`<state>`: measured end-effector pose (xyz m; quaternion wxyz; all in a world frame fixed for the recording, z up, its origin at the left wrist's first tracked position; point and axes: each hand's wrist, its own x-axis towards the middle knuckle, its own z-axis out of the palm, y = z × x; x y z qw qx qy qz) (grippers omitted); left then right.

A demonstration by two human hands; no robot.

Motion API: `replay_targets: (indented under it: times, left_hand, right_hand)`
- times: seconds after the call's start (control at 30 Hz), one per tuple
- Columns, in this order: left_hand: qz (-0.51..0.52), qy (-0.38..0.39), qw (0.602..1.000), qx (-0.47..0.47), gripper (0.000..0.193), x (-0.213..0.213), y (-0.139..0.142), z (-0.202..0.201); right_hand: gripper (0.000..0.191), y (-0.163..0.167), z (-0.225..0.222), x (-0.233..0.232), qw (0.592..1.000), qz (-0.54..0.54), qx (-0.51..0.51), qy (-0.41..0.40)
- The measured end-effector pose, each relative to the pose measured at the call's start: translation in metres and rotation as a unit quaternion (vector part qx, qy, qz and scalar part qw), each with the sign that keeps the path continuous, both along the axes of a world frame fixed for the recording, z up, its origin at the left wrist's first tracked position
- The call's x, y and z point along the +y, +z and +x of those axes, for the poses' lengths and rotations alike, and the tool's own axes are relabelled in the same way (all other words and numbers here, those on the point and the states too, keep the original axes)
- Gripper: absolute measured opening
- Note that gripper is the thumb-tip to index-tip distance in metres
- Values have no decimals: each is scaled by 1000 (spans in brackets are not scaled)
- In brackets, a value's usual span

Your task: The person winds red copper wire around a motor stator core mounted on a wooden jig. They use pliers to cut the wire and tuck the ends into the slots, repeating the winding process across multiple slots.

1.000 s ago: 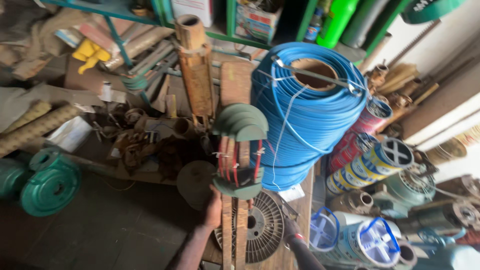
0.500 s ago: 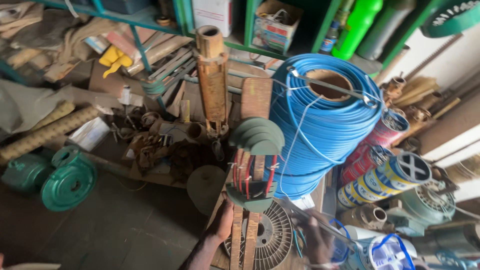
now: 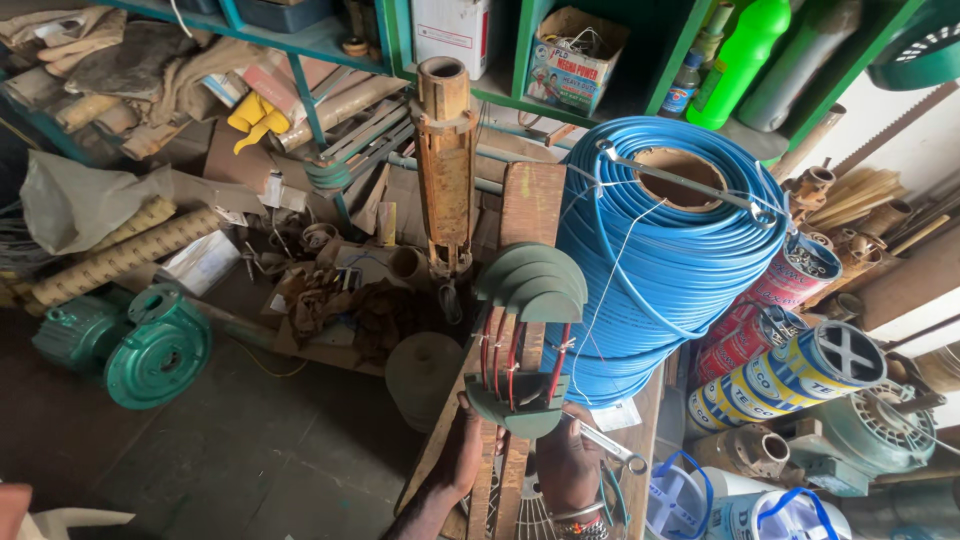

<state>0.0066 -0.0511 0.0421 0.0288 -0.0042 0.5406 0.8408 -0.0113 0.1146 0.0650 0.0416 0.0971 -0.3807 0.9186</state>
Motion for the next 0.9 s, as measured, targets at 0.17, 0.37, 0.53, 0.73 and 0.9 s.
replay_targets:
  times: [0.17, 0.37, 0.53, 0.73, 0.9]
  left_hand:
    - [-22, 11, 999, -28, 78, 1, 43, 5]
    - [-45, 11, 999, 1, 82, 5, 71, 7]
    - [-27, 14, 1000, -6, 80, 10, 72, 5]
    - [-48, 33, 998, -21, 82, 11, 65, 1]
    - [-59, 37, 998, -4, 85, 11, 60, 0]
  right_hand:
    - [37, 7, 5, -3, 997, 74, -21, -20]
    - [45, -5, 7, -8, 990, 138, 41, -3]
    - [39, -17, -2, 10, 816, 561, 68, -127]
    - [60, -13, -1, 13, 978, -68, -180, 84]
    - [57, -9, 7, 23, 976, -116, 83, 166]
